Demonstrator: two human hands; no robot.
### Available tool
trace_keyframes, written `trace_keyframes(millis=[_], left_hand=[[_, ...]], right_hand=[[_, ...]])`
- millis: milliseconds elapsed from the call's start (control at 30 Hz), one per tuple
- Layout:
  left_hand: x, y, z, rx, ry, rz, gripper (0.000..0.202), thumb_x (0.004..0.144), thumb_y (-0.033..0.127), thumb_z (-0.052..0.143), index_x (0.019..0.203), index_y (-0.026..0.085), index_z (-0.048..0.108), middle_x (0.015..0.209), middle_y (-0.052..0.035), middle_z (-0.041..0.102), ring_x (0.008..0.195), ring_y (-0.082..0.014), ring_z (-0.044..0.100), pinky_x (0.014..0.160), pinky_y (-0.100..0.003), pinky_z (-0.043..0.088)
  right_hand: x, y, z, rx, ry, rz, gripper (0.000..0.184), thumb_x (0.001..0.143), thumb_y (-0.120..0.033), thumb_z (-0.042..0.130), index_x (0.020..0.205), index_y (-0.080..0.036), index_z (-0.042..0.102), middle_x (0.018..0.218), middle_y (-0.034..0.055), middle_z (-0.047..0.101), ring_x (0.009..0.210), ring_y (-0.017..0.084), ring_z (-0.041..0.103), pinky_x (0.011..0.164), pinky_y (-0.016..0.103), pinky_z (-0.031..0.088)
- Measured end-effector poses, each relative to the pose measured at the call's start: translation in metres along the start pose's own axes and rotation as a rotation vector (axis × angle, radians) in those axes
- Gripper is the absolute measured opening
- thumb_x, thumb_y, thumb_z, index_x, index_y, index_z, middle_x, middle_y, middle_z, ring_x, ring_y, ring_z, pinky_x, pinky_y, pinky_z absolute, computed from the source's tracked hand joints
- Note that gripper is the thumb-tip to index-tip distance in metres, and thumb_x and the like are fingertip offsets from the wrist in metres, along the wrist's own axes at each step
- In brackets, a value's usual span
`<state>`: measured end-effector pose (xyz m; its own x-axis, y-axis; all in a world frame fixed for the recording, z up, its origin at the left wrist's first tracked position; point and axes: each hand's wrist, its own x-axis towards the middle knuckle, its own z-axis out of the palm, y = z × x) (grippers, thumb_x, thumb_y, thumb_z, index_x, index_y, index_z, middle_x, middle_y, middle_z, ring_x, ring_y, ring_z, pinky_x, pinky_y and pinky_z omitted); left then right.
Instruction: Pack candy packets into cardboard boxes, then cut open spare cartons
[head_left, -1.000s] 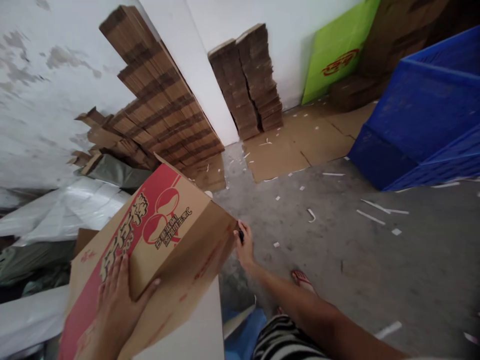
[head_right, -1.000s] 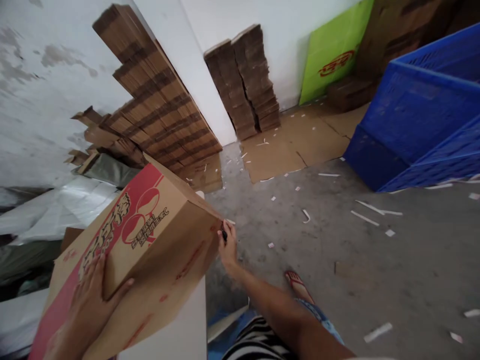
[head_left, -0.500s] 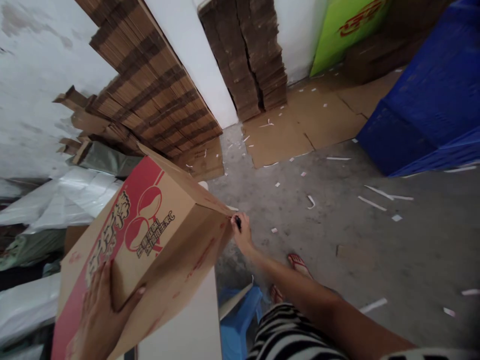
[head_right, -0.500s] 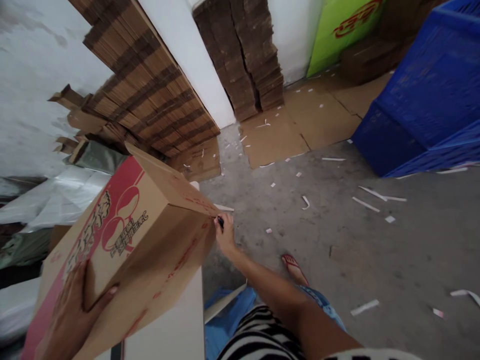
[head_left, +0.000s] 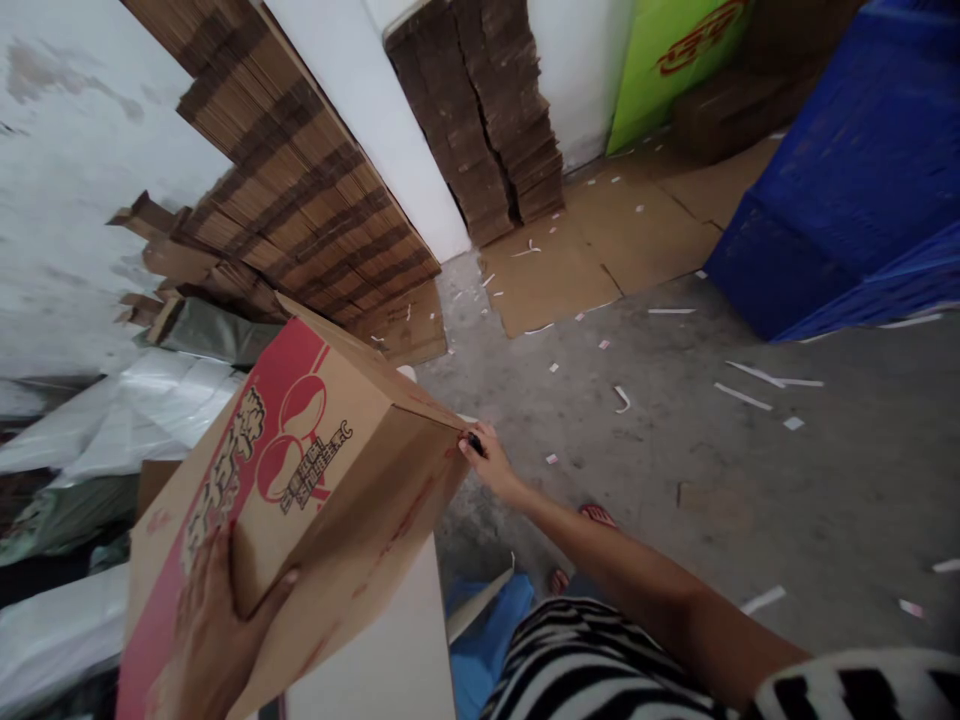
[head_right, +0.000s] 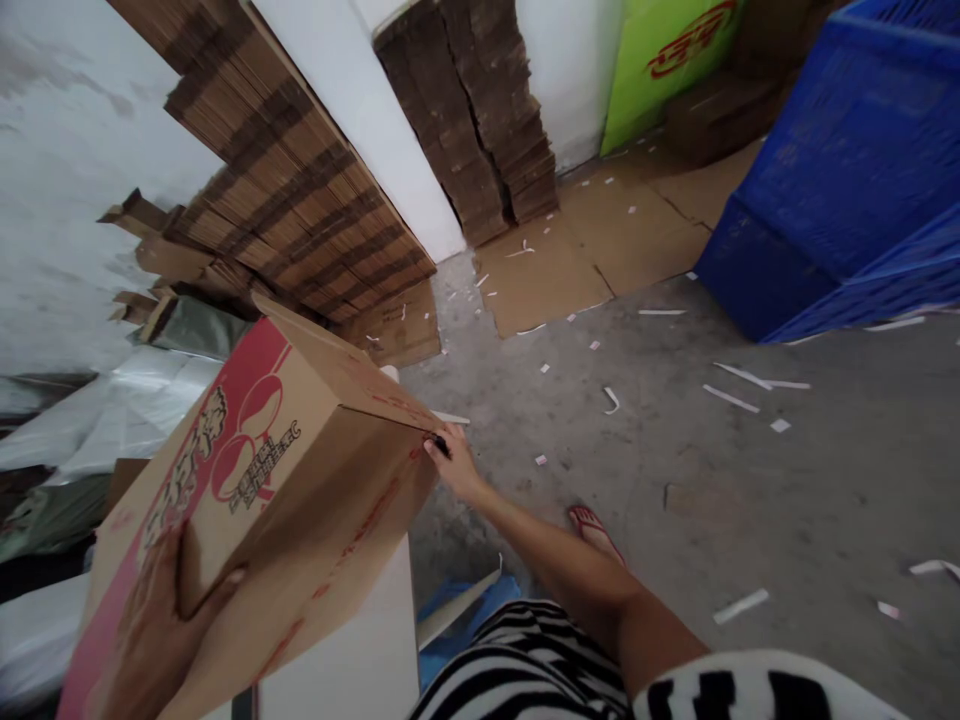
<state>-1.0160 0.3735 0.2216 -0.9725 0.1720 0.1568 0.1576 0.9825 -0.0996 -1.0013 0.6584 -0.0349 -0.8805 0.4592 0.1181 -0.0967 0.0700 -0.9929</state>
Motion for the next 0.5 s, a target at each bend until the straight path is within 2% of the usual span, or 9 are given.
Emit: trace_keyframes(millis=[167, 300, 400, 500], left_hand=[[-0.002, -0.006, 0.002, -0.023, 0.005, 0.041, 0.099, 0.072, 0.071, 0.039, 0.148, 0.010, 0.020, 0.153, -0.0201, 0.026, 0.142, -0.0360, 0.024, 0.116, -0.054, 0.022], [-0.003, -0.008, 0.003, -0.025, 0.010, 0.041, 0.100, 0.072, 0.073, 0.038, 0.148, 0.010, 0.021, 0.153, -0.0198, 0.028, 0.142, -0.0356, 0.024, 0.116, -0.054, 0.022], [-0.005, -0.010, 0.003, -0.019, 0.008, 0.050, 0.100, 0.073, 0.073, 0.038, 0.148, 0.010, 0.020, 0.154, -0.0187, 0.027, 0.142, -0.0352, 0.023, 0.116, -0.054, 0.022], [-0.007, -0.011, 0.003, -0.022, 0.028, 0.045, 0.099, 0.073, 0.074, 0.039, 0.149, 0.014, 0.019, 0.154, -0.0164, 0.027, 0.142, -0.0355, 0.025, 0.115, -0.055, 0.023]], right_hand=[[-0.011, -0.006, 0.018, -0.049, 0.033, 0.122, 0.030, 0.092, -0.041, 0.044, 0.105, -0.019, 0.061, 0.097, 0.0068, 0.065, 0.094, 0.022, 0.056, 0.086, 0.037, 0.042], [-0.010, -0.018, 0.026, -0.228, 0.034, 0.129, 0.029, 0.093, -0.037, 0.043, 0.106, -0.019, 0.062, 0.098, 0.0076, 0.068, 0.098, 0.023, 0.057, 0.093, 0.041, 0.034], [-0.007, -0.026, 0.025, -0.294, 0.034, 0.152, 0.030, 0.094, -0.037, 0.043, 0.109, -0.023, 0.064, 0.090, 0.0063, 0.070, 0.093, 0.023, 0.060, 0.091, 0.039, 0.033], [-0.007, -0.028, 0.023, -0.332, 0.049, 0.180, 0.031, 0.093, -0.042, 0.044, 0.098, -0.023, 0.068, 0.079, 0.0039, 0.069, 0.083, 0.022, 0.061, 0.087, 0.036, 0.034]])
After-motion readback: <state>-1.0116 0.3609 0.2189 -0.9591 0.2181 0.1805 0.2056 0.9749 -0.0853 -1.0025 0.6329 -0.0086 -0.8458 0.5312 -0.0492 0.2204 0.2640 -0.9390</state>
